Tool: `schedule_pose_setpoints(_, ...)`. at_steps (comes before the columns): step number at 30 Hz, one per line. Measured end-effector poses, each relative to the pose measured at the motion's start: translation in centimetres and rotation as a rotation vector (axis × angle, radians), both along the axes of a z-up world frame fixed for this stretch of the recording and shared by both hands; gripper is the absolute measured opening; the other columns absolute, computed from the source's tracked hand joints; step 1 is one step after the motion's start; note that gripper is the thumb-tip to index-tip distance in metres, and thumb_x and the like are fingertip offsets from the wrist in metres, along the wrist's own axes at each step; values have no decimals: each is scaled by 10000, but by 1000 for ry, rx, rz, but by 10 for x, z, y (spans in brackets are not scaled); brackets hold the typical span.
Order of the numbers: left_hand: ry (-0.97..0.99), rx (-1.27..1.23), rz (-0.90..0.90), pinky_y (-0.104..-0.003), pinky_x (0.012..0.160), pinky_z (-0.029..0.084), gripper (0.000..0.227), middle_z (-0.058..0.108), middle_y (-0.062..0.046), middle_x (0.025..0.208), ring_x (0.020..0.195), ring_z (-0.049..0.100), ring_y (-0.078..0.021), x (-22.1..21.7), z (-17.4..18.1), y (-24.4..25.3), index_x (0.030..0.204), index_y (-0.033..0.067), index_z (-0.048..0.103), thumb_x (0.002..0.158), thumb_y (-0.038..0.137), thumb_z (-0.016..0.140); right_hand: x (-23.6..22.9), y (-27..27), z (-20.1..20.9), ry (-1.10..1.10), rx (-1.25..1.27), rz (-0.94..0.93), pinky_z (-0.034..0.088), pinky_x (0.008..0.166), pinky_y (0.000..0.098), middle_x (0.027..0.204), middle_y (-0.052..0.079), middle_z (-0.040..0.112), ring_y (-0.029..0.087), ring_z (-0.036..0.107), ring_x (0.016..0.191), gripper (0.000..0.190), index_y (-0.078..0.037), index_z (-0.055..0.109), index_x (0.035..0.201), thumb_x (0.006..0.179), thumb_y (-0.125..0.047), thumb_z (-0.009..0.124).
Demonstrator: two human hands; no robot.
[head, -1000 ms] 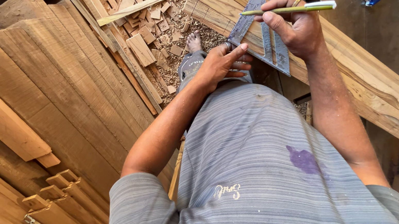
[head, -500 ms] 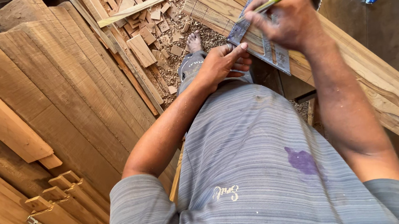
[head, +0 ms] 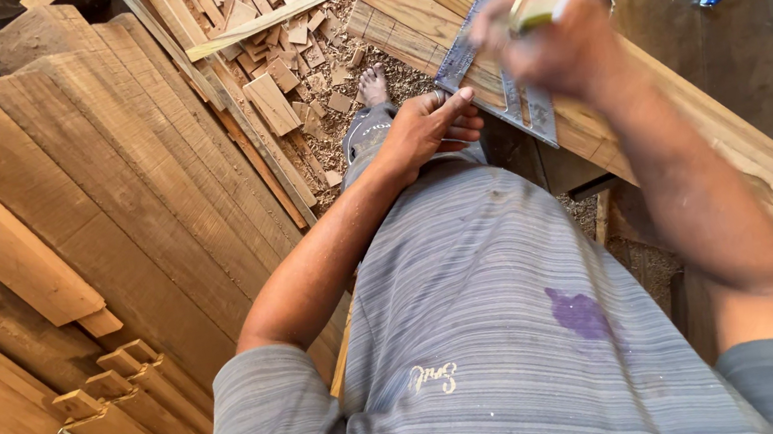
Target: The person uses a speed square and a pencil to draw straight lines on several wooden planks. They position the square on the wood and draw along its edge, then move to the next plank to repeat the process.
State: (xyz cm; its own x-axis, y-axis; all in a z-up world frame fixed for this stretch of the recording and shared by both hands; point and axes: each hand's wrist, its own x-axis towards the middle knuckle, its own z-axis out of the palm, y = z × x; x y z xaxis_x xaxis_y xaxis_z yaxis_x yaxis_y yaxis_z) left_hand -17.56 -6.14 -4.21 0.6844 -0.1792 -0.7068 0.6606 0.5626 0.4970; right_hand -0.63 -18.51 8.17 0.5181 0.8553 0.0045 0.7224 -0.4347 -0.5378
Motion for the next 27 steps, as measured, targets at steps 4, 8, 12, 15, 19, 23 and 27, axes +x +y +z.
schedule_pose_setpoints(4,-23,25,-4,-300,710,610,475,766,-103,949,788,742,-161,0,0,0,989,4,699,964,475,641,57,-3,-13,-140,-37,-86,557,575,336,772,47,670,167,676,682,106,-109,718,1041,1119,-149,658)
schedule_pose_setpoints(8,-14,13,1,-303,719,614,463,767,-107,945,786,745,-165,0,-1,-1,989,2,695,966,462,648,33,-5,-17,-447,-87,39,534,579,324,846,3,689,160,660,723,103,-191,728,941,996,-110,696)
schedule_pose_setpoints(12,-19,-10,16,-299,726,621,465,772,-106,943,781,744,-160,-2,-3,1,992,-4,711,967,457,647,-27,3,-3,-258,-13,155,573,676,330,929,10,724,154,681,784,78,-155,737,946,1005,-116,705)
schedule_pose_setpoints(15,-28,-52,28,-297,742,640,447,778,-101,949,787,756,-152,-1,-5,-1,1006,16,706,948,453,633,-33,10,5,-50,-7,84,565,624,315,944,18,739,156,694,784,94,-143,759,990,1062,-204,751)
schedule_pose_setpoints(19,-9,8,17,-297,729,626,446,763,-113,947,779,745,-160,-3,-7,-3,992,-13,704,987,428,639,-6,12,9,-46,-28,-87,586,672,305,971,36,740,156,709,808,84,-139,769,1064,1106,-212,761)
schedule_pose_setpoints(23,-45,-43,37,-284,734,622,457,775,-94,965,797,760,-149,-3,-7,-2,1001,7,709,974,452,608,-37,13,12,-65,60,70,590,714,350,913,44,739,204,720,806,19,-152,767,983,991,-151,750)
schedule_pose_setpoints(27,-23,-48,41,-299,744,632,456,772,-114,955,793,754,-164,-2,-8,-3,989,-7,708,981,444,638,-37,15,12,-20,29,16,599,679,324,915,53,747,190,727,793,44,-144,768,986,1013,-179,764)
